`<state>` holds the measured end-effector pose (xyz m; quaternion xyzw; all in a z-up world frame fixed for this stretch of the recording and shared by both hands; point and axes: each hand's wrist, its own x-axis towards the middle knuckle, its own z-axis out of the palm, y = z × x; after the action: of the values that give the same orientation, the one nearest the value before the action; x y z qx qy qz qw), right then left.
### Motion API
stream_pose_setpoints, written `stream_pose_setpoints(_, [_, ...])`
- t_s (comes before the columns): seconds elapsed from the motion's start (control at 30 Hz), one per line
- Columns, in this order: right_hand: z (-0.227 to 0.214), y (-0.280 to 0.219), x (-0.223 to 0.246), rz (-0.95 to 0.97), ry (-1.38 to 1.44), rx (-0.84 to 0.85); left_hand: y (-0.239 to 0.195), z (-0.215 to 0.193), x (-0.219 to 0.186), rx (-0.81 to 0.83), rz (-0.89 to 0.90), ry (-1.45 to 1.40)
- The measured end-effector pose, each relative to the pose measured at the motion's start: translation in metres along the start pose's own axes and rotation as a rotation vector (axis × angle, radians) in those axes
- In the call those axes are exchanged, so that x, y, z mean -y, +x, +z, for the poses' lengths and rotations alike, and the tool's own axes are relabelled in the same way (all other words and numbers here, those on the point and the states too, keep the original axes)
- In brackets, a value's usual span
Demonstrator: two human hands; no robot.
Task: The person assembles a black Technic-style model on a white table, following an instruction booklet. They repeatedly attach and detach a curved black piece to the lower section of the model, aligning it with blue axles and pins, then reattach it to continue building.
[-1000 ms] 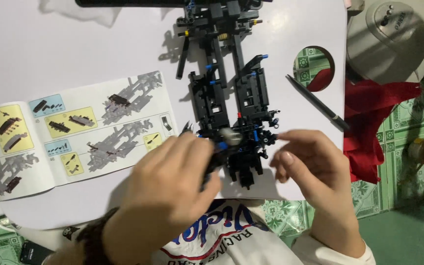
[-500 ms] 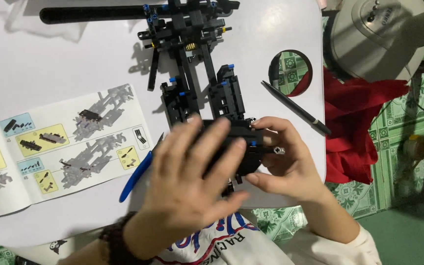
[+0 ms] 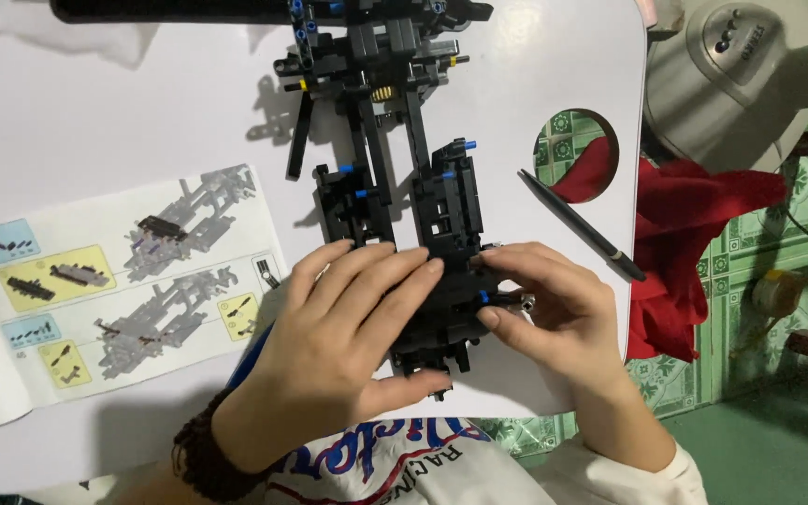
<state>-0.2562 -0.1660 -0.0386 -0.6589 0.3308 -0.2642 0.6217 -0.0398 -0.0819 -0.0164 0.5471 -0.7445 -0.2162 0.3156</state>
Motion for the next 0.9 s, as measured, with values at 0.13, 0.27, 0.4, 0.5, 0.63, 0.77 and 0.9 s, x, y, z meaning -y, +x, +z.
stream_pose_setpoints(0.13, [0.007,0.0,-0.001,-0.055,-0.154,-0.095,-0.003,0.007,0.01,0.045,-0.006,0.026])
stream_pose_setpoints(0.27, [0.004,0.0,-0.008,-0.192,-0.268,-0.075,-0.003,0.01,0.015,0.01,0.017,-0.072])
stream_pose_setpoints(0.4, [0.003,0.001,-0.006,-0.167,-0.134,0.014,-0.003,0.012,0.018,0.005,-0.001,-0.167])
stream_pose_setpoints(0.5, [0.002,-0.001,-0.006,-0.117,-0.141,0.02,-0.002,0.01,0.019,0.001,-0.025,-0.205])
stream_pose_setpoints(0.63, [-0.002,-0.003,-0.012,-0.138,-0.153,0.062,-0.005,0.012,0.023,0.008,-0.025,-0.212])
stream_pose_setpoints(0.77, [-0.003,-0.003,-0.015,-0.141,-0.139,0.092,-0.006,0.011,0.024,0.019,-0.04,-0.216])
stream_pose_setpoints(0.9, [-0.005,-0.006,-0.019,-0.142,-0.134,0.097,-0.008,0.011,0.025,-0.005,-0.02,-0.233])
